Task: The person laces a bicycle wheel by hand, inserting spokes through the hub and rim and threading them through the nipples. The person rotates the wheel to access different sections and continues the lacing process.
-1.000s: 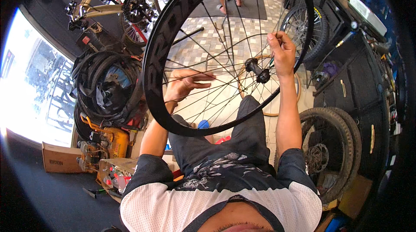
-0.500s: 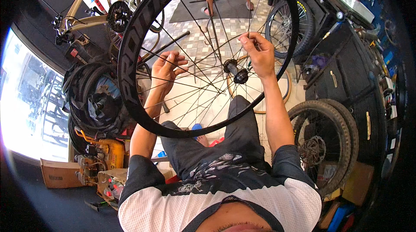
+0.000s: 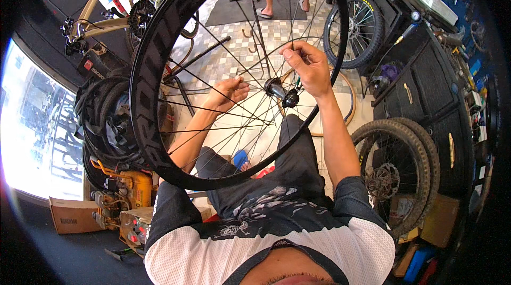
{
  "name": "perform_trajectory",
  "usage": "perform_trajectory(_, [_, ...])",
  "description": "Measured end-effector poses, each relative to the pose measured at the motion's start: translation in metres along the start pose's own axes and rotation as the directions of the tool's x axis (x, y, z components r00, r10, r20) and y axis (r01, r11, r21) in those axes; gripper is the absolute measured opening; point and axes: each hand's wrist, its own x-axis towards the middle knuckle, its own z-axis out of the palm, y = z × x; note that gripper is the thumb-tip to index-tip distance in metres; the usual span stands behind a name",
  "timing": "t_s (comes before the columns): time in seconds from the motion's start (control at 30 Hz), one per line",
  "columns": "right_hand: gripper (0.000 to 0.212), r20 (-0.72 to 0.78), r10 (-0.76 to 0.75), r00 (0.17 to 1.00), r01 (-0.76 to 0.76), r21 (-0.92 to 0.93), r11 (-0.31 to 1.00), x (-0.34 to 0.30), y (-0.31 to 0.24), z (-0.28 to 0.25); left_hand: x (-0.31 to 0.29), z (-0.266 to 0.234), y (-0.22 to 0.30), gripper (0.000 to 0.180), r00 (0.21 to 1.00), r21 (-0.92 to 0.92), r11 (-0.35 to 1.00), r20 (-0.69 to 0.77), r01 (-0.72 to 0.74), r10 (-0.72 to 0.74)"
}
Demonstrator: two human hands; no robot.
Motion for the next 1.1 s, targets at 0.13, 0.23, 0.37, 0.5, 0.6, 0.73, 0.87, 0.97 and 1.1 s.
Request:
perform_trajectory(0.13, [0.018,0.028,0.049,0.998,-0.047,-0.077,0.996,0.002,-0.001,0.002,0.001,0.027,0.014,0.016,0.999,0.061,0.998,0.046,-0.019,0.017])
perform_trajectory(0.23, [0.018,0.047,0.06,0.997,-0.056,-0.091,0.994,0.004,-0.005,0.003,-0.002,0.031,0.016,0.017,1.0,0.1,0.995,0.003,-0.012,0.011])
perform_trajectory(0.37, [0.018,0.053,0.079,0.995,-0.077,-0.039,0.996,0.003,-0.005,0.003,-0.002,0.029,0.006,0.016,0.999,0.052,0.998,0.0,0.032,-0.032])
perform_trajectory(0.5, [0.018,0.061,0.081,0.995,-0.077,-0.064,0.995,0.002,-0.008,0.001,0.002,0.042,0.002,0.02,0.997,0.012,0.999,0.058,-0.05,0.049])
perform_trajectory(0.6, [0.018,0.079,0.079,0.994,-0.073,-0.084,0.994,0.001,-0.011,0.002,0.004,0.053,0.008,0.025,0.997,0.041,0.996,0.024,-0.075,0.074])
perform_trajectory(0.73, [0.017,0.108,0.098,0.989,-0.097,-0.023,0.995,-0.002,-0.01,0.005,0.006,0.057,0.011,0.027,0.995,0.144,0.989,0.098,-0.034,0.02])
perform_trajectory(0.87, [0.018,0.083,0.08,0.993,-0.073,-0.083,0.994,-0.002,-0.011,0.004,-0.009,0.075,0.009,0.02,0.998,0.214,0.977,0.056,-0.011,-0.001])
perform_trajectory(0.97, [0.019,0.054,0.066,0.996,-0.06,-0.096,0.994,-0.002,-0.009,-0.001,-0.023,0.091,0.005,0.021,0.997,0.259,0.966,0.076,-0.007,-0.014])
perform_trajectory(1.1, [0.029,-0.075,-0.007,0.997,-0.013,-0.266,0.964,-0.004,-0.018,0.004,-0.019,0.099,-0.014,0.03,0.978,0.063,0.997,0.207,-0.046,0.032])
